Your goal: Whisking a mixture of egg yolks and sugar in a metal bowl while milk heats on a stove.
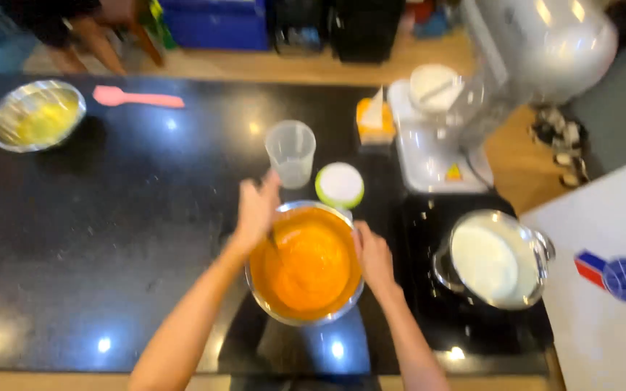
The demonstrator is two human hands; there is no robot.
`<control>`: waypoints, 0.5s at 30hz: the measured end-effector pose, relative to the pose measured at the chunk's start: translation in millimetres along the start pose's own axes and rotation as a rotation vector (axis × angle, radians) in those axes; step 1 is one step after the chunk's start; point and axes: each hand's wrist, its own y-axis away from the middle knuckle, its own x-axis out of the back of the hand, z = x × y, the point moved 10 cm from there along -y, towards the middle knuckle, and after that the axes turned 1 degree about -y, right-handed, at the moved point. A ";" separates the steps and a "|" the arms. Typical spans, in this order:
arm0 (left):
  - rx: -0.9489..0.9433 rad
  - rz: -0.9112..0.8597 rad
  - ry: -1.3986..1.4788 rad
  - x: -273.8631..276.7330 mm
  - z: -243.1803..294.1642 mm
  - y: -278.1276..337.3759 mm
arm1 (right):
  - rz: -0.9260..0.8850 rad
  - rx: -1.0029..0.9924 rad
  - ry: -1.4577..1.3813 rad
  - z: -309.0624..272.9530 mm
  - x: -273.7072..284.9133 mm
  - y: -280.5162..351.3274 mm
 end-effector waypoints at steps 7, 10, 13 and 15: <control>-0.097 -0.014 -0.277 -24.0 41.1 0.0 | 0.032 -0.006 -0.010 -12.9 7.1 3.6; -0.134 0.052 -0.221 -6.6 -3.2 -12.8 | 0.040 -0.056 0.012 -10.9 7.2 8.4; -0.047 0.015 -0.310 -2.6 13.8 -17.5 | 0.045 -0.059 0.037 -14.3 11.4 8.8; -0.060 0.038 -0.203 2.7 8.4 -24.2 | 0.049 -0.030 0.039 -16.6 7.9 10.0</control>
